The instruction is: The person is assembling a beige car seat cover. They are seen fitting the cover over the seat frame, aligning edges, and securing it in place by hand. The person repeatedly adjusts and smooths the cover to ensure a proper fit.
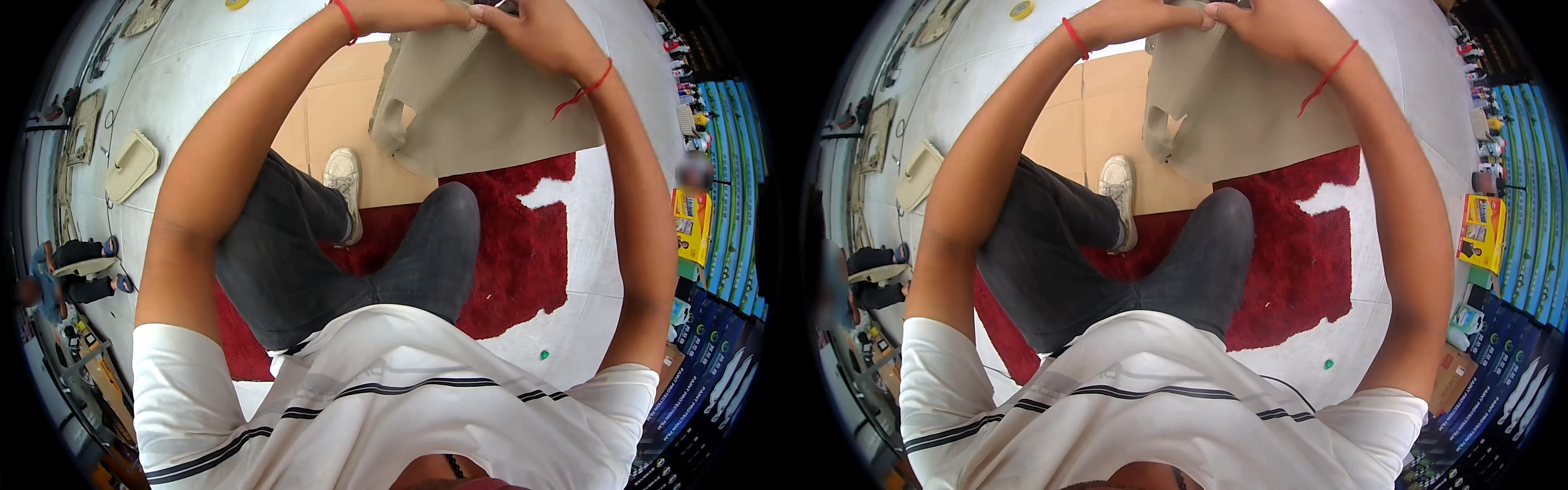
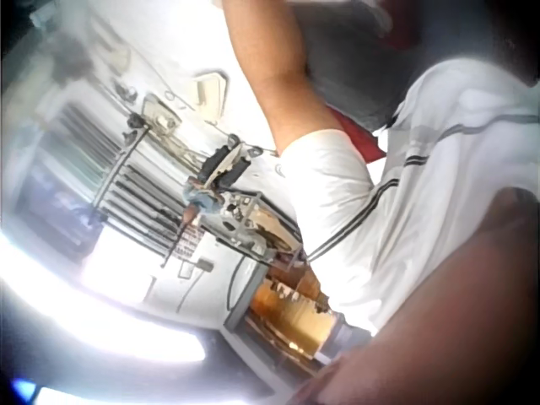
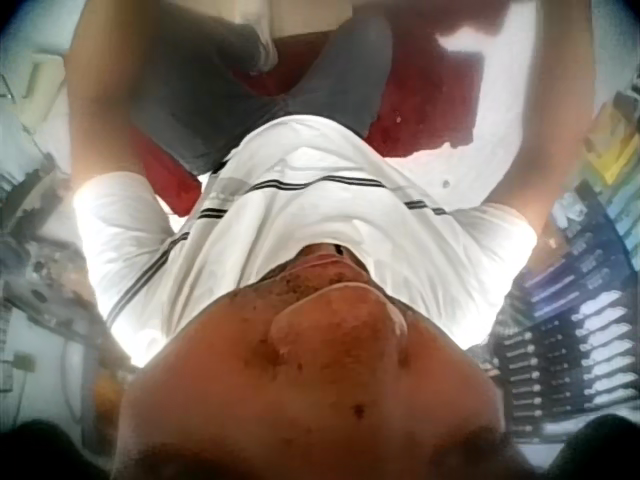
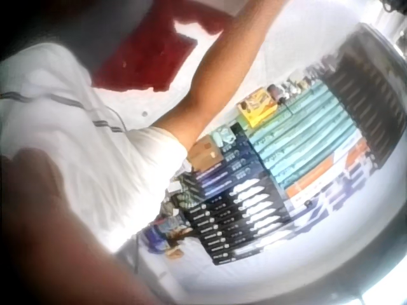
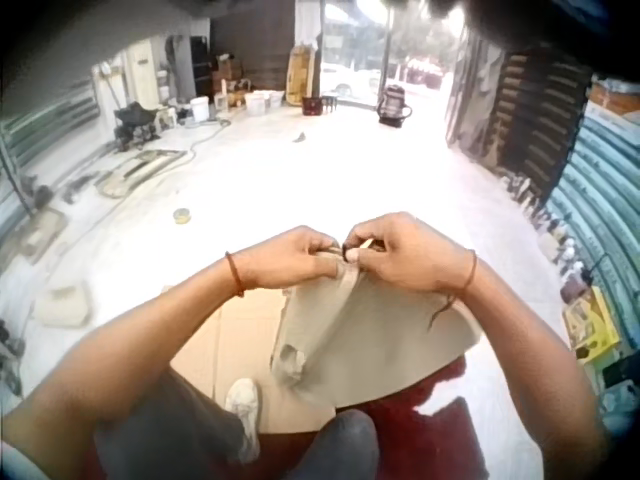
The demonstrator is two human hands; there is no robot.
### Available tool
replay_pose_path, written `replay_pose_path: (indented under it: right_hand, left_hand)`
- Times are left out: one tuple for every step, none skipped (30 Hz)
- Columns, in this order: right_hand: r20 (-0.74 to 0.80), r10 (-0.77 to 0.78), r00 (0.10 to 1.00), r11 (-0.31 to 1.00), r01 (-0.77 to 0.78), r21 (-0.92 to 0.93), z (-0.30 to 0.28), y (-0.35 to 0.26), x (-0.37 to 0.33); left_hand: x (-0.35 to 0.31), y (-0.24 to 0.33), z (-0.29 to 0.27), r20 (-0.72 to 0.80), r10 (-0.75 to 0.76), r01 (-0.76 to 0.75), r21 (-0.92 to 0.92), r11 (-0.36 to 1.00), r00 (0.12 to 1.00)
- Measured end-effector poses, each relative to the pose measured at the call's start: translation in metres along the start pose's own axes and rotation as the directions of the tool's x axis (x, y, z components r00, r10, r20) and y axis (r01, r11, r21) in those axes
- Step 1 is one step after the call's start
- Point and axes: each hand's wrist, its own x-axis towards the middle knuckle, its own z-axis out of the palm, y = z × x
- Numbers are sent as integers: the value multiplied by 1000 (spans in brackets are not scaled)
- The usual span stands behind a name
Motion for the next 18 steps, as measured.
replay_pose_path:
  right_hand:
    - [51,-5,999,997,1,74,-8,3,-1]
    - [102,-14,995,989,-1,148,-14,3,-1]
    - [116,-24,993,999,20,39,-17,-2,-6]
    - [93,-58,994,998,58,-4,-15,0,-5]
    - [72,-93,993,994,97,-46,-11,4,-3]
    - [55,-126,990,987,131,-91,-8,6,-2]
    - [38,-128,991,985,132,-113,-8,5,-1]
    - [20,-132,991,982,133,-133,-7,2,2]
    - [4,-132,991,980,131,-152,-5,-1,4]
    - [-29,-174,984,970,167,-179,-1,-2,4]
    - [-61,-217,974,958,201,-207,5,-3,3]
    - [-94,-263,960,942,234,-241,7,-4,3]
    - [-83,-234,969,947,208,-244,9,-4,5]
    - [-72,-204,976,952,180,-247,10,-1,9]
    - [-64,-173,983,956,152,-251,9,3,13]
    - [-13,-140,990,979,136,-149,4,8,17]
    - [41,-111,993,992,113,-48,-5,15,19]
    - [98,-88,991,995,83,58,-9,18,19]
  left_hand:
    - [0,-3,-4,22,-29,29,-18,999,999]
    - [1,-5,-8,43,-59,60,-36,998,997]
    - [0,-5,-9,35,-66,67,-32,997,997]
    - [0,-5,-9,24,-32,33,-31,999,999]
    - [-1,-6,-10,11,0,0,-29,1000,1000]
    - [-2,-4,-9,0,35,-35,-31,999,999]
    - [-2,-3,-9,-19,52,-52,3,999,998]
    - [-2,-2,-8,-38,69,-68,38,997,997]
    - [-3,1,-7,-53,86,-82,69,994,995]
    - [-4,4,-8,-50,72,-66,112,991,996]
    - [-6,6,-9,-46,58,-50,156,987,997]
    - [-7,8,-11,-46,49,-39,201,979,998]
    - [-6,6,-12,-71,31,-20,145,989,997]
    - [-4,3,-12,-94,12,-4,88,996,995]
    - [-3,3,-12,-115,-7,11,32,999,993]
    - [-2,3,-11,-119,-32,31,-12,999,992]
    - [-2,3,-10,-121,-56,50,-55,997,991]
    - [-2,1,-8,-121,-85,74,-98,992,989]
